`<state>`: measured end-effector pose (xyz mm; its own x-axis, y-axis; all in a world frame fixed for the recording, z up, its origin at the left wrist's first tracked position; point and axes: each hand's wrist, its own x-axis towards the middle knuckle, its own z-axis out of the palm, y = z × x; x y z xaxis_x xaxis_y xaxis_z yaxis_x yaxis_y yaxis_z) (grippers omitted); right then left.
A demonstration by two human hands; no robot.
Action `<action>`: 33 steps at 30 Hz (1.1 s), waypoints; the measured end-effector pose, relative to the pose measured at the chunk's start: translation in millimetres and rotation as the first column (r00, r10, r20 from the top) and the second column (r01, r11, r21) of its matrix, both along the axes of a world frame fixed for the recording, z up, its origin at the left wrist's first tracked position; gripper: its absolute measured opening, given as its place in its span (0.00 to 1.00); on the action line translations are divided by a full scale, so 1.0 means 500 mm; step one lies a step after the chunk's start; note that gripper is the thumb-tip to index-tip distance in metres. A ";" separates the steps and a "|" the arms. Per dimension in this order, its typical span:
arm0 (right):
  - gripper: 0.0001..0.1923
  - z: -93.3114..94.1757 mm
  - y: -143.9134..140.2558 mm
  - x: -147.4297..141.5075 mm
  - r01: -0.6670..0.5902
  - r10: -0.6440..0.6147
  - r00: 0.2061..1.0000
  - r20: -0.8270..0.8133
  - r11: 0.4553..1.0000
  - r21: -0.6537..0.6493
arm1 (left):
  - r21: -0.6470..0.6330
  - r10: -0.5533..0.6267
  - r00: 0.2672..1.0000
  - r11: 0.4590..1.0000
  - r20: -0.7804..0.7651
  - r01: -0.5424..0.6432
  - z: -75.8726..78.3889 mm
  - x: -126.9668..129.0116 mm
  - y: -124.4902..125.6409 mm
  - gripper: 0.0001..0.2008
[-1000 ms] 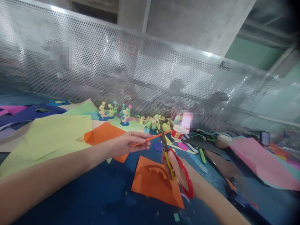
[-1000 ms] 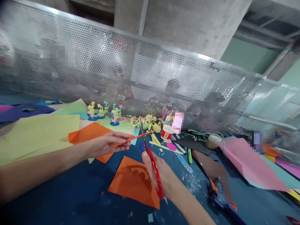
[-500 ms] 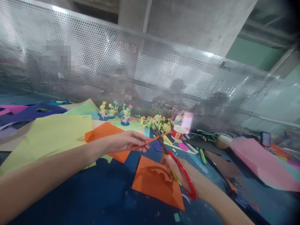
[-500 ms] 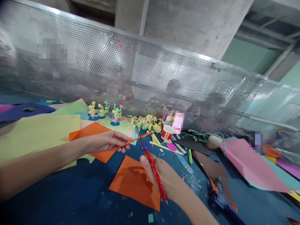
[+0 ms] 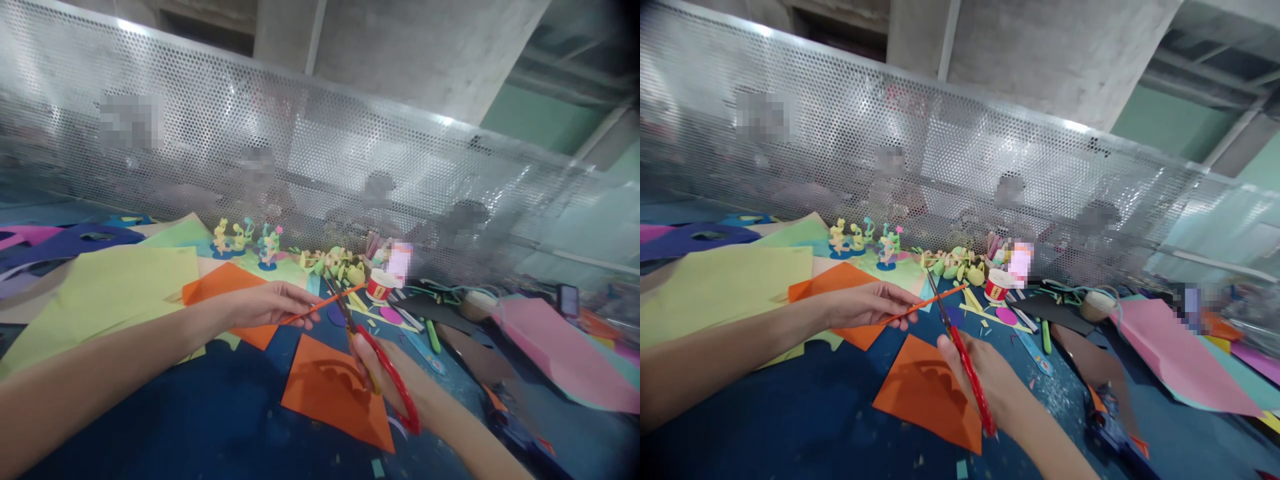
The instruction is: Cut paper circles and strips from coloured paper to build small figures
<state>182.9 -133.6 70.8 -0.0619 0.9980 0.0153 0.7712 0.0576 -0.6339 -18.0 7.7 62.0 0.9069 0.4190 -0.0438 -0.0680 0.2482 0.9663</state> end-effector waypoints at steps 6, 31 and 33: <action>0.26 -0.019 0.004 0.004 0.060 -0.061 0.997 -0.048 0.998 -0.020 | 0.002 -0.002 1.000 1.000 0.004 0.002 -0.005 0.001 -0.002 0.15; 0.19 -0.065 0.060 0.160 0.281 -0.264 0.624 0.735 0.954 0.105 | 0.001 0.177 0.984 0.984 0.008 -0.177 -0.058 0.031 -0.025 0.11; 0.25 -0.066 0.058 0.143 0.192 -0.215 0.639 0.739 0.974 0.117 | 0.046 0.188 0.982 0.981 0.011 -0.188 -0.060 0.035 -0.033 0.10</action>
<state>254.3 -104.8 37.7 0.1404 0.9867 0.0816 0.9760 -0.1517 0.1561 -0.6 -8.7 31.9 0.8119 0.5836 -0.0144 -0.1154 0.1847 0.9760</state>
